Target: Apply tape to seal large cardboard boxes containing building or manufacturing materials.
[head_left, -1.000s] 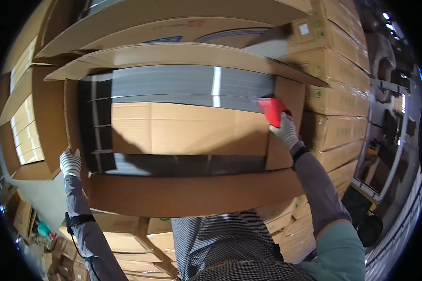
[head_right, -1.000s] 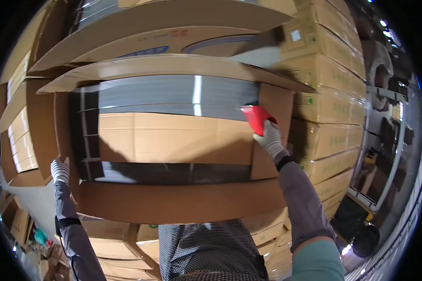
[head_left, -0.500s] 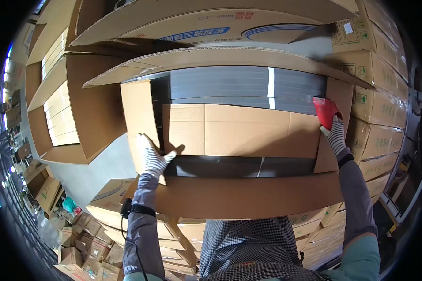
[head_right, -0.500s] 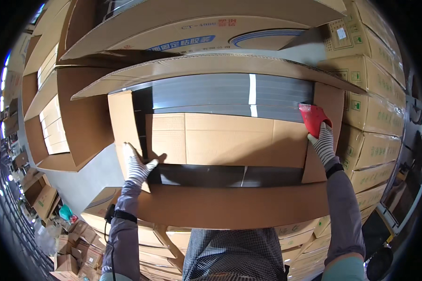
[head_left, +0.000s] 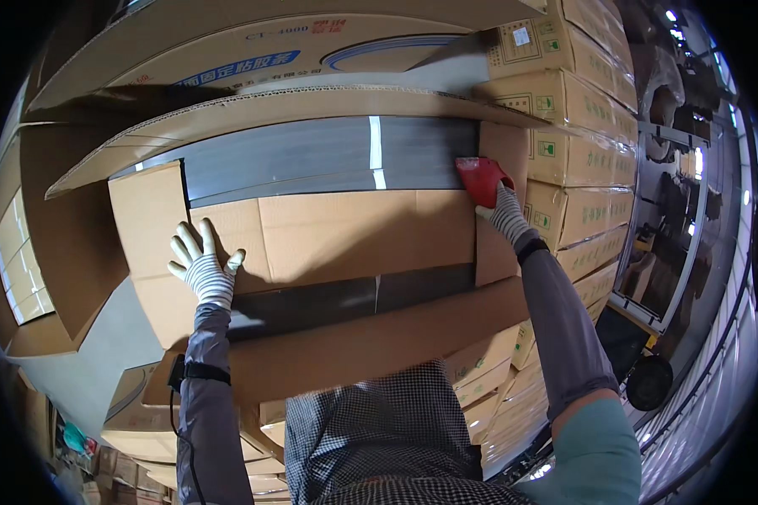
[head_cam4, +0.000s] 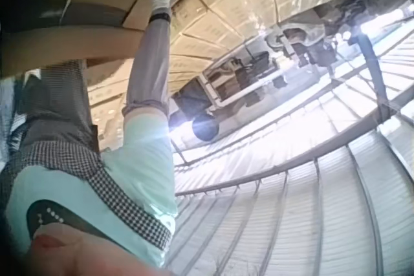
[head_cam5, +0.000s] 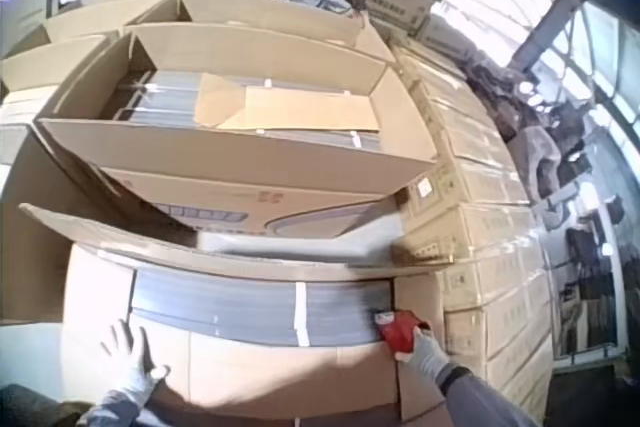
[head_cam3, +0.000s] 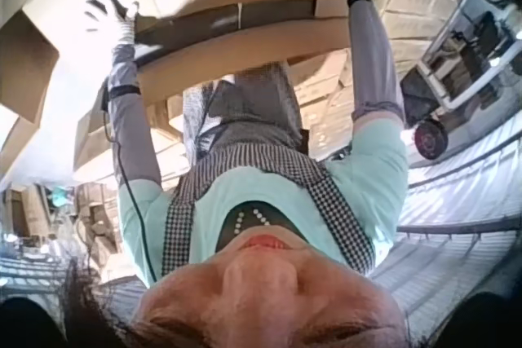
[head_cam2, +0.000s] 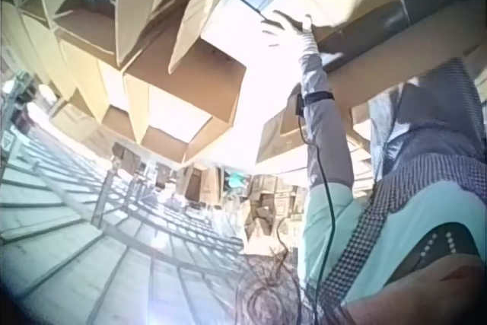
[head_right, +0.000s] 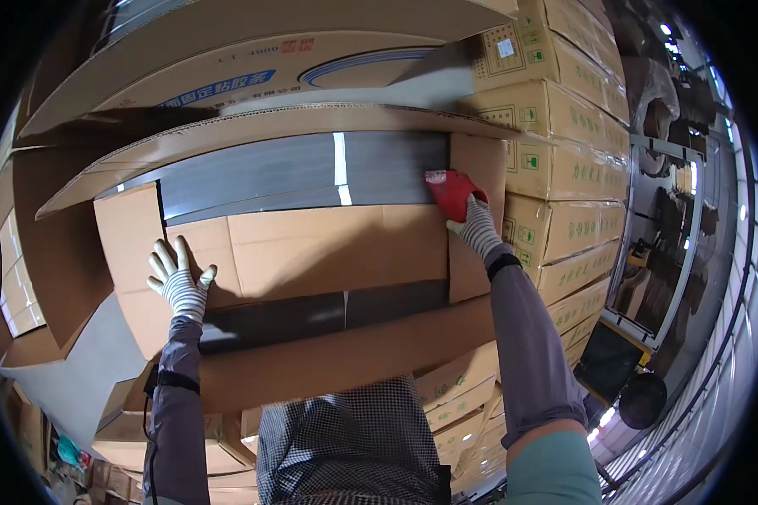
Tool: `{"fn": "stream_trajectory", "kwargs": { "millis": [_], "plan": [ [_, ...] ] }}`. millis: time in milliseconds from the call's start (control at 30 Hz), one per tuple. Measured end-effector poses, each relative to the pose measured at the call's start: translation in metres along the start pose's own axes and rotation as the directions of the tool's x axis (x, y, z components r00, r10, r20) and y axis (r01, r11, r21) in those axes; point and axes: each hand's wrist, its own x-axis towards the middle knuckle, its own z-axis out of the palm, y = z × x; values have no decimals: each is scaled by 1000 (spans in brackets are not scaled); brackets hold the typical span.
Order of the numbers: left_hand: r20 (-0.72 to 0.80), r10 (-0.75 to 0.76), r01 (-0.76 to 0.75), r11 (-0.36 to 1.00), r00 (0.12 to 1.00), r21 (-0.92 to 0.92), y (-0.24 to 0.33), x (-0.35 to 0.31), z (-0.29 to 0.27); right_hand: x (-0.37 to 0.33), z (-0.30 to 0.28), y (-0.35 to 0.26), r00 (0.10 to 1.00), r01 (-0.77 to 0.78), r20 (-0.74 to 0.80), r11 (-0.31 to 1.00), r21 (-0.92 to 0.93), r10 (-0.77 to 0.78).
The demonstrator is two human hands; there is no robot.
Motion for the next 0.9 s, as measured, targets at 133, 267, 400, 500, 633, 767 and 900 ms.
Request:
{"fn": "stream_trajectory", "kwargs": {
  "millis": [133, 267, 400, 500, 633, 767, 900],
  "plan": [
    [60, -63, 60, 997, 996, 47, -10, -8, -25, 9, -4, -28, 989, 7, 149, 997, 81, -19],
    [196, 59, -35, 991, 979, -126, 80, -3, -41, 25, -15, 155, 984, -161, 20, 839, 519, 177],
    [274, -26, 28, 1000, 961, -5, -13, -8, -75, -1, -3, -23, 998, 10, 67, 997, 73, -15],
    [85, 247, -202, 912, 965, -356, -51, -5, -62, -44, -22, -13, 971, -53, -210, 961, 273, 113],
    [-592, 105, -311, 915, 799, -258, -76, -86, -74, -151, -4, -2, 694, -58, -593, 853, 519, 409],
    [-258, -49, -54, 925, 965, -376, -66, -117, -1, -156, 89, -2, 720, -439, -360, 791, 426, 593],
    [243, -368, 402, 910, 897, -105, 2, -41, -24, -88, 100, -24, 811, -455, -256, 842, 289, 526]
  ]
}}
